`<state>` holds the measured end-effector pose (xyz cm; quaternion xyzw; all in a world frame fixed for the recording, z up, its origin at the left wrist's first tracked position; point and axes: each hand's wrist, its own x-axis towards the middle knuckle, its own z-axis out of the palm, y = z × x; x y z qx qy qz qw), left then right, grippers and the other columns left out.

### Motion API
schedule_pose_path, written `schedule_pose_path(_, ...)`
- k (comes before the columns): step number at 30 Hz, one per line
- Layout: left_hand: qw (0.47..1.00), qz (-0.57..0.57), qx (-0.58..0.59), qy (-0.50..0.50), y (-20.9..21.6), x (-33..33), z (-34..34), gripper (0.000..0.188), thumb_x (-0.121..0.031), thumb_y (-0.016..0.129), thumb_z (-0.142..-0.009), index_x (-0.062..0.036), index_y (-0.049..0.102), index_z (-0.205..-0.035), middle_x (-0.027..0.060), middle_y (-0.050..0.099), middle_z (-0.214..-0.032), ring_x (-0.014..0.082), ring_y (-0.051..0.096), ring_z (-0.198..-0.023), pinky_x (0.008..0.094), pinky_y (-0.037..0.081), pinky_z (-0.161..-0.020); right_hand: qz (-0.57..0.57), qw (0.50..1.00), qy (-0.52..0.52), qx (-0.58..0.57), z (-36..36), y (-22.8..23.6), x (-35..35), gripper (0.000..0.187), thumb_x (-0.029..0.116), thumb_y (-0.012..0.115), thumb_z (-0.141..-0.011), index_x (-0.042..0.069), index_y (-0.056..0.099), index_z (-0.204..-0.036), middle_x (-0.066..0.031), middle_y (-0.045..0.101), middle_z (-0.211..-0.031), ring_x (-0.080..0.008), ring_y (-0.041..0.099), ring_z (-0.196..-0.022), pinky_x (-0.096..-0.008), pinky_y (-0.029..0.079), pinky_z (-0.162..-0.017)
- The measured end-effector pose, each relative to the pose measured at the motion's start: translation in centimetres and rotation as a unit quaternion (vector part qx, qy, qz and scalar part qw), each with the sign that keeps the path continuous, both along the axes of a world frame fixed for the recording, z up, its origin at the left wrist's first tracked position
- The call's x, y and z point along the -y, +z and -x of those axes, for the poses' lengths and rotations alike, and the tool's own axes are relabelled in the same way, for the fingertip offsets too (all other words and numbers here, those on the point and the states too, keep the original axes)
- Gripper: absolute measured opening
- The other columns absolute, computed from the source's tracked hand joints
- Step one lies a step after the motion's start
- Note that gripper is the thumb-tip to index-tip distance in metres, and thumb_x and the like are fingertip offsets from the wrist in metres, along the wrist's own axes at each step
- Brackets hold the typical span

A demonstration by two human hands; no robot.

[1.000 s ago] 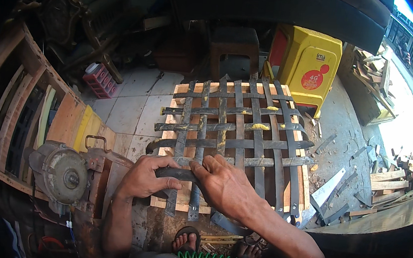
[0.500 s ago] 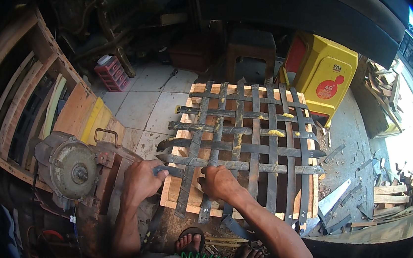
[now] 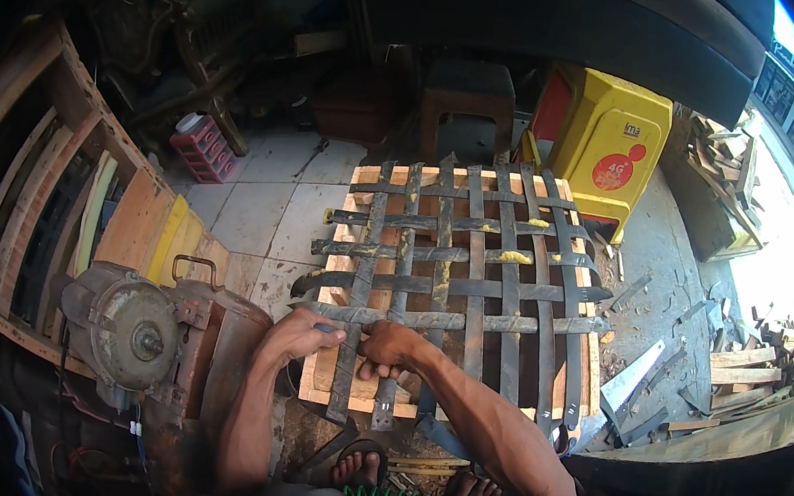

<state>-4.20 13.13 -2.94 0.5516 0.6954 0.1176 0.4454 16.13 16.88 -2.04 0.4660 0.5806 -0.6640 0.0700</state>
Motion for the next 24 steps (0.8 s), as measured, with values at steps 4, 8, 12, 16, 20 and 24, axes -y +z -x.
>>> schedule_pose_path(4, 0.998, 0.059, -0.026, 0.013, 0.7, -0.9, -1.0, 0.044, -0.036, 0.078, -0.087, 0.0014, 0.075, -0.110, 0.0154, 0.075, -0.087, 0.0190, 0.068, -0.084, 0.0335, 0.053, -0.079, -0.028, 0.999, 0.005, -0.017, -0.3, -1.1, -0.4, 0.025, 0.014, 0.050, -0.096, -0.001, 0.067, -0.106, -0.0053, 0.072, -0.072, -0.0098, 0.055, -0.047, -0.0275, 0.042, -0.039)
schedule_pose_path(8, 0.979, -0.149, -0.110, -0.081, -0.6, 0.1, -0.3, 0.048, -0.045, 0.075, -0.089, 0.0002, 0.077, -0.105, 0.0175, 0.072, -0.081, 0.0212, 0.067, -0.073, 0.0378, 0.052, -0.067, -0.051, 0.998, -0.039, -0.021, -0.2, -1.2, -0.1, 0.029, 0.019, 0.053, -0.094, 0.001, 0.069, -0.079, -0.0056, 0.068, -0.066, -0.0123, 0.053, -0.047, -0.0305, 0.037, -0.037)
schedule_pose_path(12, 0.986, -0.130, -0.101, -0.014, 1.0, 1.2, 0.4, 0.056, -0.055, 0.070, -0.089, -0.0002, 0.069, -0.101, 0.0235, 0.072, -0.093, 0.0316, 0.073, -0.088, 0.0421, 0.055, -0.077, -0.094, 0.995, -0.044, -0.002, -2.4, 1.6, 0.3, 0.044, 0.043, 0.060, -0.091, 0.004, 0.063, -0.070, -0.0034, 0.055, -0.057, -0.0146, 0.050, -0.046, -0.0353, 0.036, -0.045)
schedule_pose_path(16, 0.992, -0.101, -0.076, 0.017, -0.6, 4.4, 3.3, 0.054, -0.051, 0.072, -0.089, 0.0009, 0.064, -0.099, 0.0217, 0.071, -0.087, 0.0291, 0.072, -0.082, 0.0428, 0.054, -0.071, -0.221, 0.970, -0.044, 0.092, -8.8, 6.9, 1.0, 0.039, 0.038, 0.059, -0.090, 0.003, 0.075, -0.094, -0.0134, 0.063, -0.063, -0.0272, 0.063, -0.061, -0.0409, 0.052, -0.070)
schedule_pose_path(20, 0.952, -0.204, -0.222, 0.058, 2.3, 4.7, 3.1, 0.043, -0.041, 0.072, -0.092, 0.0012, 0.062, -0.090, 0.0218, 0.067, -0.074, 0.0360, 0.068, -0.074, 0.0462, 0.050, -0.064, -0.265, 0.936, -0.127, 0.192, -17.5, 5.6, 1.5, 0.035, 0.037, 0.062, -0.091, 0.008, 0.076, -0.104, -0.0183, 0.072, -0.082, -0.0351, 0.072, -0.082, -0.0440, 0.055, -0.083)
schedule_pose_path(24, 0.886, -0.357, -0.295, 0.021, 2.6, 3.2, 1.1, 0.032, -0.031, 0.065, -0.097, -0.0017, 0.061, -0.087, 0.0200, 0.068, -0.077, 0.0386, 0.065, -0.075, 0.0456, 0.046, -0.083, -0.396, 0.901, -0.047, 0.169, -17.7, 6.3, 3.5, 0.033, 0.035, 0.064, -0.093, 0.005, 0.072, -0.105, -0.0209, 0.072, -0.088, -0.0401, 0.070, -0.090, -0.0479, 0.054, -0.082)
